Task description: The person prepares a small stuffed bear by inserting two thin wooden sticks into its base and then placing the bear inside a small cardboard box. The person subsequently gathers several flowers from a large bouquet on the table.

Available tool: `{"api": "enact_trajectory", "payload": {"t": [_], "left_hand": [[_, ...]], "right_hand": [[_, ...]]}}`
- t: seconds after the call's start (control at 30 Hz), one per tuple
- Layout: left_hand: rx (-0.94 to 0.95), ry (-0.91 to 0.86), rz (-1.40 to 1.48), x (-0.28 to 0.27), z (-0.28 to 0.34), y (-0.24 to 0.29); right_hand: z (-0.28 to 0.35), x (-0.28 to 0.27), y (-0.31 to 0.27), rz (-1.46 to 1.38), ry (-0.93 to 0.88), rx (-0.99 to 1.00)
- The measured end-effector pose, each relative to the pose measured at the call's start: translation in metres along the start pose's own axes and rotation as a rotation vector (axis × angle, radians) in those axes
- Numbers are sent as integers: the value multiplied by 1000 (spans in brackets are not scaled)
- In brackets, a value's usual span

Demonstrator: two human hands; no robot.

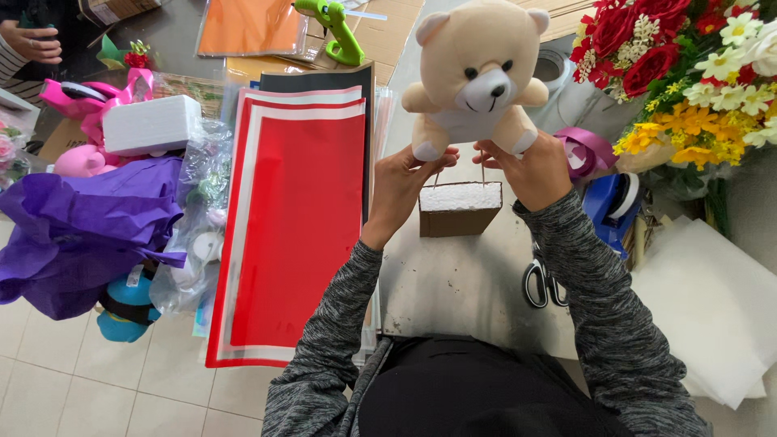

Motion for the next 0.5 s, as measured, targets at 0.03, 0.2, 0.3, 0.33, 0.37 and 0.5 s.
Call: {"api": "enact_trajectory", "payload": {"t": [0.03,0.2,0.3,0.33,0.37,0.5], "left_hand": [[-13,-1,-2,0,0,1],[-7,1,8,0,0,2],[-35,-21,-6,0,-1,2],[-27,-31,-28,0,-1,1],[-20,-41,-51,0,-1,0],[-38,-12,-4,0,1,0]], "right_hand": [[0,0,1,13,6,-4],[0,-2,3,-32,-13,14],[0,-2,2,14,0,-1],[1,-2,1,-8,-11,2],[1,-2,0,-29,-22,6],[3,0,3,40,22,-7]]}}
Point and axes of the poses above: each hand's wrist, its own z-axis away from the middle knuckle, its own x-axis out of the palm, y = z × x, the point moved 4 cm from there along -z, towards the middle knuckle, and after that the axes turned 15 degrees about x, right-handed, at the moved point
